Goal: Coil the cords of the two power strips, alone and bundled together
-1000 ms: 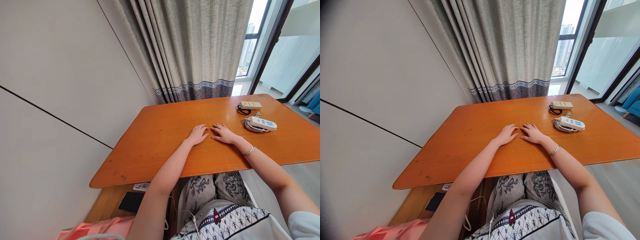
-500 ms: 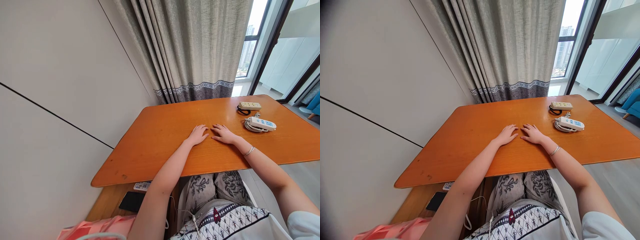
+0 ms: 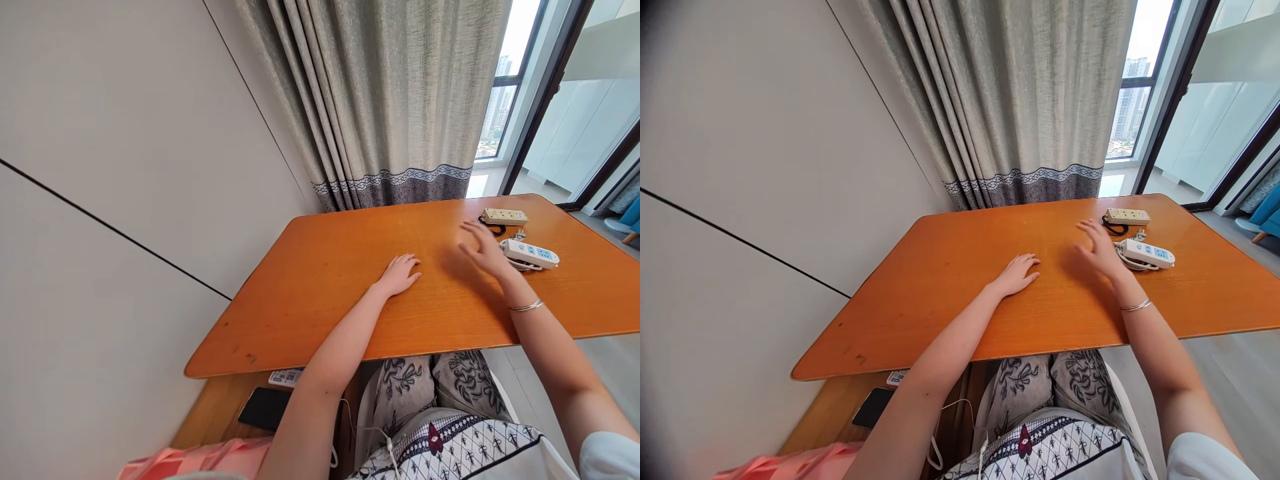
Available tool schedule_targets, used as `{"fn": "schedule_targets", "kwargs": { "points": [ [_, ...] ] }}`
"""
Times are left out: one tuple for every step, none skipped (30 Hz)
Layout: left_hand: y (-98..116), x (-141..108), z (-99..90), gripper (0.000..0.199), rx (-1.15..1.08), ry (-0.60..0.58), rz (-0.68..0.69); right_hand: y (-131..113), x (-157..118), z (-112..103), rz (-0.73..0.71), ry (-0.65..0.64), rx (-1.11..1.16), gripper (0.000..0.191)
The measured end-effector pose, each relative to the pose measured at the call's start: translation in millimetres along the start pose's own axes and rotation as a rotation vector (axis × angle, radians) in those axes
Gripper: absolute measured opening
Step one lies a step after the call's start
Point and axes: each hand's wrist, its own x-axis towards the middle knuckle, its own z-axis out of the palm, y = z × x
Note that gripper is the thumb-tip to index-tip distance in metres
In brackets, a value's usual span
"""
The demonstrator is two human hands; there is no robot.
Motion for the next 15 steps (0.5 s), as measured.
{"fn": "schedule_targets", "kwargs": {
  "points": [
    [0, 0, -0.4, 0.046, 0.0, -0.004, 0.0, 8, 2, -17, 0.04, 0.077, -0.049, 0.054],
    [1, 0, -0.9, 0.046, 0.0, -0.007, 0.001, 17, 2, -34, 0.101, 0.119, -0.111, 0.054],
    [1, 0, -1.4, 0.047, 0.0, -0.01, 0.001, 25, 2, -50, 0.176, 0.109, -0.188, 0.056],
    [2, 0, -2.0, 0.047, -0.001, -0.012, 0.0, 32, 1, -65, 0.268, 0.068, -0.278, 0.058],
    [3, 0, -2.6, 0.048, -0.004, -0.017, -0.002, 37, 0, -78, 0.363, 0.0, -0.363, 0.061],
    [3, 0, -3.3, 0.049, -0.005, -0.024, -0.005, 42, -2, -89, 0.452, -0.075, -0.421, 0.063],
    [4, -1, -4.0, 0.05, -0.007, -0.031, -0.009, 45, -4, -99, 0.538, -0.153, -0.456, 0.065],
    [4, -1, -4.6, 0.051, -0.009, -0.038, -0.012, 49, -6, -106, 0.621, -0.235, -0.457, 0.067],
    [4, -1, -5.1, 0.051, -0.009, -0.044, -0.013, 52, -7, -111, 0.693, -0.316, -0.426, 0.067],
    [4, -1, -5.6, 0.052, -0.009, -0.046, -0.013, 56, -9, -115, 0.749, -0.394, -0.377, 0.066],
    [5, -2, -6.1, 0.051, -0.009, -0.046, -0.011, 60, -11, -117, 0.783, -0.463, -0.323, 0.065],
    [5, -2, -6.5, 0.051, -0.009, -0.045, -0.01, 64, -12, -118, 0.797, -0.515, -0.276, 0.063],
    [5, -3, -6.9, 0.051, -0.009, -0.045, -0.011, 68, -14, -118, 0.795, -0.548, -0.243, 0.062],
    [5, -3, -7.2, 0.051, -0.008, -0.046, -0.014, 72, -16, -117, 0.781, -0.56, -0.23, 0.063],
    [5, -3, -7.6, 0.052, -0.006, -0.049, -0.019, 75, -19, -116, 0.765, -0.556, -0.235, 0.064]
  ]
}}
